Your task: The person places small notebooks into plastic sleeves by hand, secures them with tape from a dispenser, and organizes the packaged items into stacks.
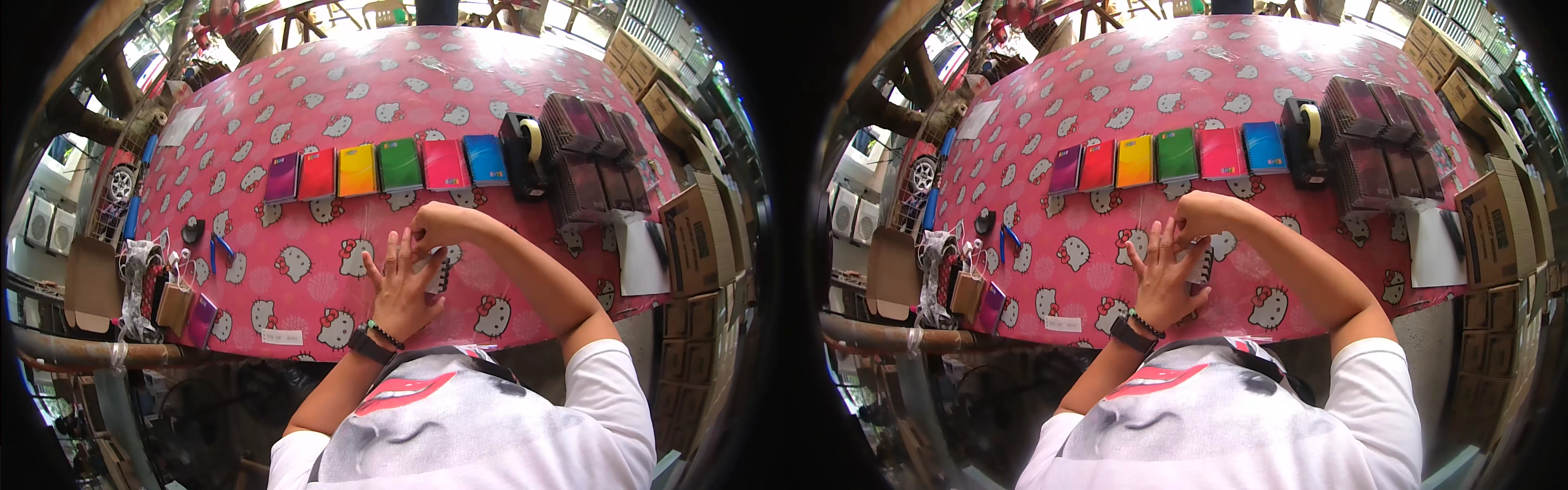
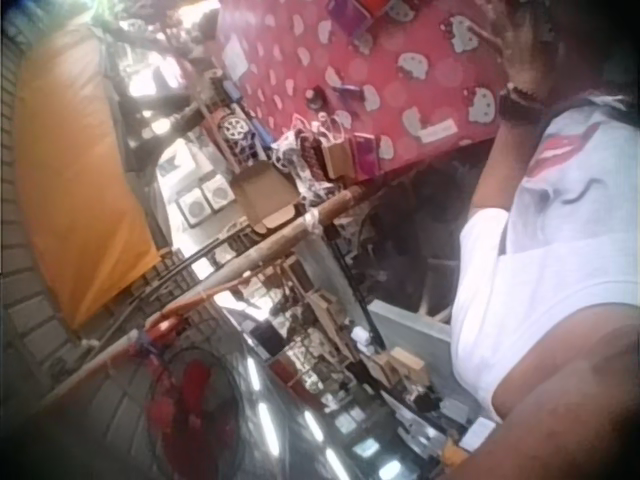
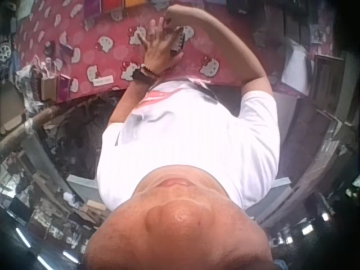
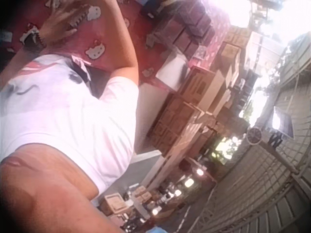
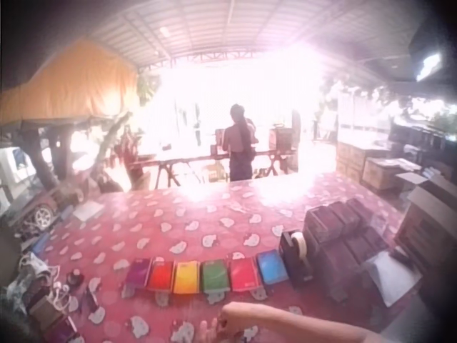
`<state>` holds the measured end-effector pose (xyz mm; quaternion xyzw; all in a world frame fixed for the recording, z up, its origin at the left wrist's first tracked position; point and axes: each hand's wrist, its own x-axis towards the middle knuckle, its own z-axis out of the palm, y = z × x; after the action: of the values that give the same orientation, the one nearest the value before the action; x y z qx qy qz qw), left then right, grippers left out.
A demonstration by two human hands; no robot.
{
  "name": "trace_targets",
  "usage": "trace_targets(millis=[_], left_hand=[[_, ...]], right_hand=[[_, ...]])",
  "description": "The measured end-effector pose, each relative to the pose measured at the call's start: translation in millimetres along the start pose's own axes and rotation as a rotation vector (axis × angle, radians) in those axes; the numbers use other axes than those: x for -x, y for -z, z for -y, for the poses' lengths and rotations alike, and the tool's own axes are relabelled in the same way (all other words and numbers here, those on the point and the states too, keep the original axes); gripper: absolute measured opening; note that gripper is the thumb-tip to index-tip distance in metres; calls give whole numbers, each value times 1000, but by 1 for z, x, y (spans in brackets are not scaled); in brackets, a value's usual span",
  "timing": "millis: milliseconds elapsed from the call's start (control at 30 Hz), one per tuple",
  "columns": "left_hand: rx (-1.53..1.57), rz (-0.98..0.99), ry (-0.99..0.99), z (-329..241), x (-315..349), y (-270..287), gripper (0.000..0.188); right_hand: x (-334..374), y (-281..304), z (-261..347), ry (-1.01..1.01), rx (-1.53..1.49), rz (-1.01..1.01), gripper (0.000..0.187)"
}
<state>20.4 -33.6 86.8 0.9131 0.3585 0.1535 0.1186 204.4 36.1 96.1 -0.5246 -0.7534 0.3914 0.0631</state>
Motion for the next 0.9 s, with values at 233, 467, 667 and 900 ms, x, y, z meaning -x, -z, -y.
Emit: trace_targets(millis=[233,467,667,900], left_hand=[[-23,-38,-60,12,5,-6,79],[-121,4,-240,15,-9,8,95],[312,-189,-104,16,-45,19,92],[1195,-88,126,-40,-96,-2,86]], right_hand=[[11,11,2,52,-154,65,33],[9,-81,-72,-157,-279,-363,39],[88,-93,-14,-40,-449,-1060,56],[152,-81,-10,-99,239,-1351,99]])
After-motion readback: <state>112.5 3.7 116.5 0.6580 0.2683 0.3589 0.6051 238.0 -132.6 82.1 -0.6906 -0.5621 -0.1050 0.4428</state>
